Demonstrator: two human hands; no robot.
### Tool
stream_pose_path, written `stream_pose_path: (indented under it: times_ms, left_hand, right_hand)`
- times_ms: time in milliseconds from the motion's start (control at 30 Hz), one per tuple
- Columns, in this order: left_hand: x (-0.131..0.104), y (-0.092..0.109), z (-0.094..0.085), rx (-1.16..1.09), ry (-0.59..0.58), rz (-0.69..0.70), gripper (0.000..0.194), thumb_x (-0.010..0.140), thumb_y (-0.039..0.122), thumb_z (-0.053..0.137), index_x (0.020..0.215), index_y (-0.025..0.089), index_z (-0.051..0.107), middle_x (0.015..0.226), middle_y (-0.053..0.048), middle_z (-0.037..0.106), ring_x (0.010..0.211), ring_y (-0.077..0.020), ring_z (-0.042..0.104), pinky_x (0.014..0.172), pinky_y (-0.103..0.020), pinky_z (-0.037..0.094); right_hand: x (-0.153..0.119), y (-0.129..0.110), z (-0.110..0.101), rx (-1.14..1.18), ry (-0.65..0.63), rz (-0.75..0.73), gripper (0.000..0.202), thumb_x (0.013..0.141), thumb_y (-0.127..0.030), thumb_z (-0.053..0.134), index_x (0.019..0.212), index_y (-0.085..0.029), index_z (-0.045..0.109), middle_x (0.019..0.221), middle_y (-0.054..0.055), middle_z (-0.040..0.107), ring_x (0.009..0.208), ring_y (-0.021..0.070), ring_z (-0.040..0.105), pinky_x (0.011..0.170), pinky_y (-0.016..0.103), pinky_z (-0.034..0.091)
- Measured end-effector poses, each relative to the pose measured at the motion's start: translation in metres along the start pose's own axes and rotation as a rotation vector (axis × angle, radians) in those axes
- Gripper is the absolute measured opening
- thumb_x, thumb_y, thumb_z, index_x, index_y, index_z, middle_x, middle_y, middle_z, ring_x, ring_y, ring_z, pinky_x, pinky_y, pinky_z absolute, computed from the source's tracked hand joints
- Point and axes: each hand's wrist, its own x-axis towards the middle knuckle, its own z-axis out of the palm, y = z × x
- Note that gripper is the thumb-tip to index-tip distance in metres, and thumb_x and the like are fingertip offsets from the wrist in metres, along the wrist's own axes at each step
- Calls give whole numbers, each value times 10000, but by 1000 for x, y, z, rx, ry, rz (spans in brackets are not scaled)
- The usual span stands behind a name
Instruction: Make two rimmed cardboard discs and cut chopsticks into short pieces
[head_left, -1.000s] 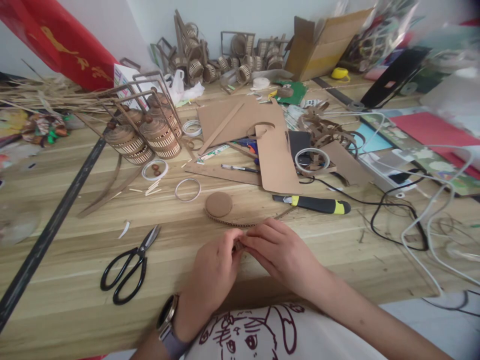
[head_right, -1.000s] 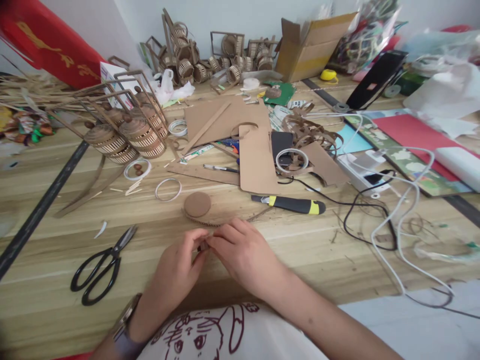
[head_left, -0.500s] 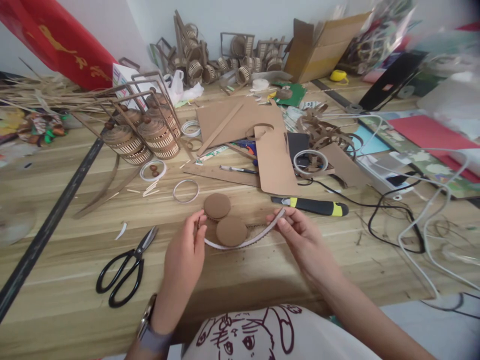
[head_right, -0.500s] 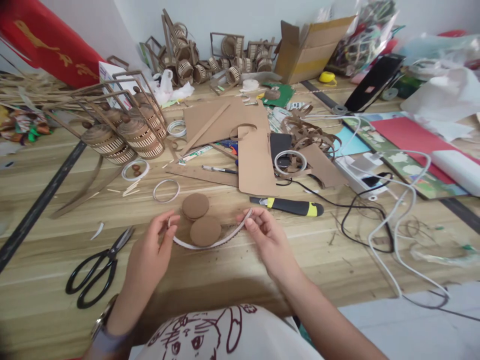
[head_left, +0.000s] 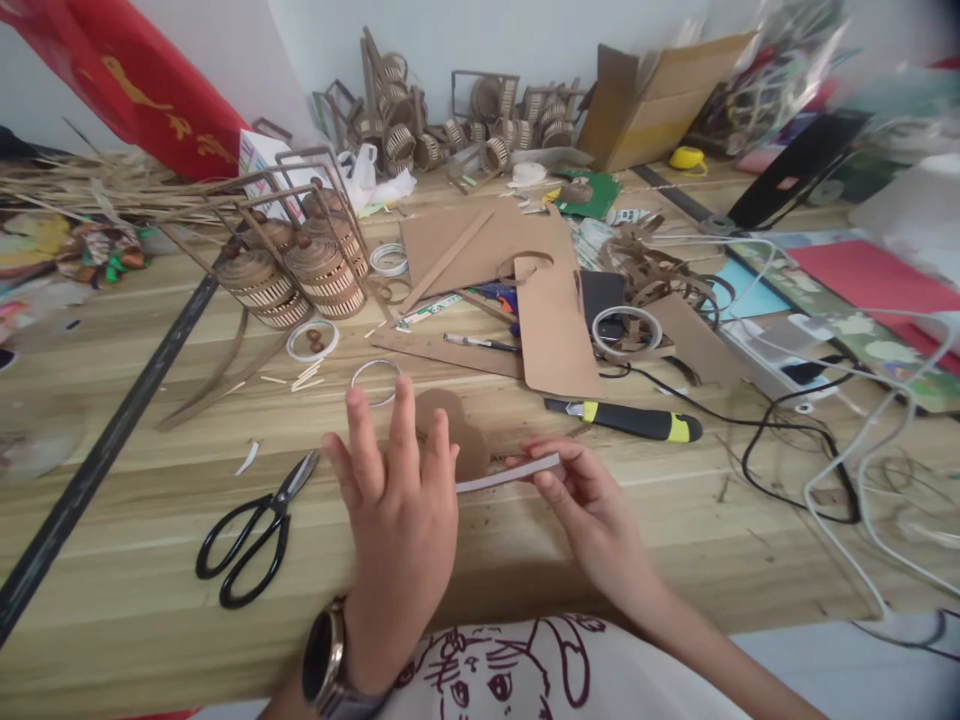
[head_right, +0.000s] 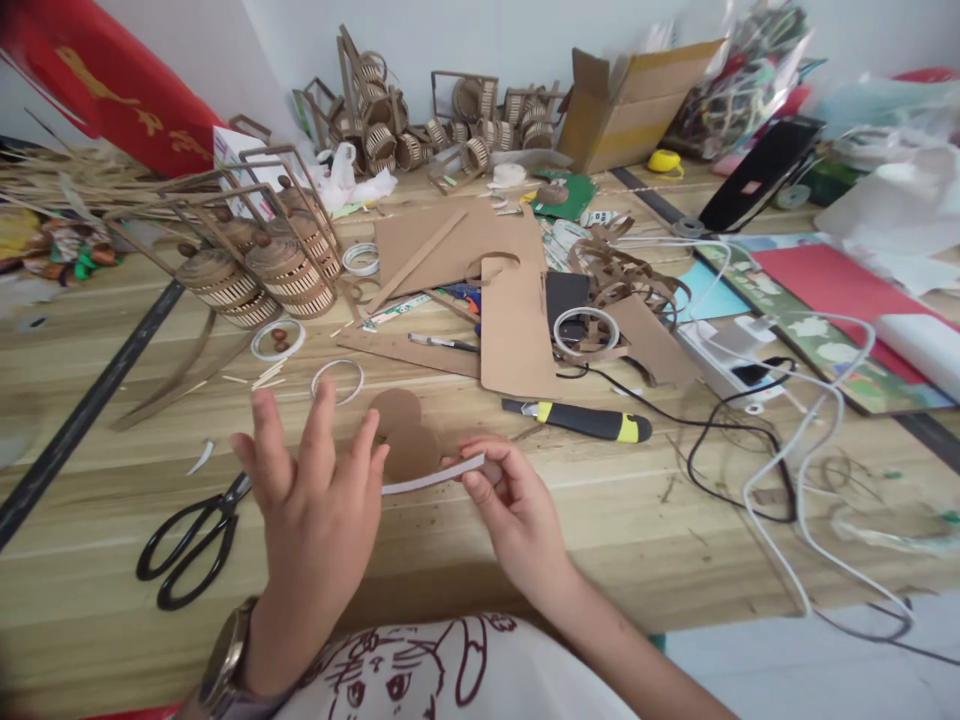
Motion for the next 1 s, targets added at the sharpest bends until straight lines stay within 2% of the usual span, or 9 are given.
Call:
stream_pose_path:
  times_ms: [133, 167, 233, 300, 400, 500, 667, 833, 1000]
  left_hand:
    - [7, 4, -15, -72, 86, -18, 367, 870, 133, 633, 1232, 169, 586, 1567, -157, 305, 1480, -350, -122, 1160, -654, 88]
    - [9, 3, -19, -124, 109, 9, 372, 870, 122, 629, 1235, 175, 582, 1567, -147, 306, 1489, -347, -73, 1171, -620, 129]
    - [12, 3, -22, -287, 93, 94, 341, 895, 101, 581, 1227, 174, 573, 1482, -142, 439, 1479, -311, 182, 1164, -515, 270]
    - [13, 4, -17, -494, -60, 132, 292, 940, 117, 503, 1223, 156, 560, 1305, -132, 603, 1312, -246, 488, 1072, -404, 425]
    - [11, 7, -2, -760, -418, -11, 253, 976, 204, 452, 1184, 151, 586, 1133, -97, 696, 1046, -206, 653, 887, -327, 528]
    - [9, 9, 9, -947, -672, -141, 237, 982, 234, 443, 1102, 192, 644, 1035, -44, 721, 947, -182, 666, 827, -295, 511]
    - [8, 7, 11, -1078, -825, -213, 209, 955, 252, 483, 952, 199, 685, 885, -15, 696, 833, -163, 637, 713, -244, 463]
    - [7, 6, 17, -1122, -870, -286, 193, 940, 279, 485, 890, 189, 648, 831, -3, 673, 769, -149, 610, 655, -225, 431]
    - [6, 4, 24, -1007, -835, -306, 230, 948, 293, 438, 856, 188, 620, 793, -11, 654, 735, -161, 587, 664, -248, 416]
  right_hand:
    - [-2, 1, 2, 5, -9, -12, 166, 898, -408, 638, 981, -265, 622, 1020, 30, 657, 961, 204, 707, 865, 359, 578]
    - [-2, 2, 2, 7, -11, -16, 158, 901, -399, 636, 986, -267, 623, 1011, 29, 659, 963, 202, 704, 867, 359, 579]
    - [-2, 3, 4, 15, -16, -39, 129, 910, -371, 629, 997, -275, 629, 996, 23, 662, 965, 193, 695, 862, 351, 581]
    - [-3, 3, 5, 26, -23, -87, 107, 920, -336, 620, 1015, -292, 641, 1012, 19, 653, 966, 179, 677, 845, 334, 584]
    - [-4, 3, 5, -18, -40, -186, 107, 927, -306, 609, 1022, -309, 658, 1044, 29, 628, 993, 176, 636, 838, 322, 568]
    - [-3, 5, 1, -189, -20, -272, 87, 914, -336, 624, 971, -293, 674, 1013, 48, 610, 1001, 194, 597, 851, 343, 533]
    - [-2, 9, -8, -340, -48, -303, 105, 905, -364, 628, 939, -274, 672, 948, 51, 606, 954, 207, 602, 809, 353, 530]
    - [0, 6, -20, -455, -157, -248, 116, 914, -310, 611, 1020, -276, 644, 937, 33, 653, 877, 187, 634, 759, 312, 540]
    - [15, -3, -59, -780, -122, -232, 118, 927, -305, 555, 983, -248, 642, 925, 47, 709, 865, 202, 669, 773, 327, 544]
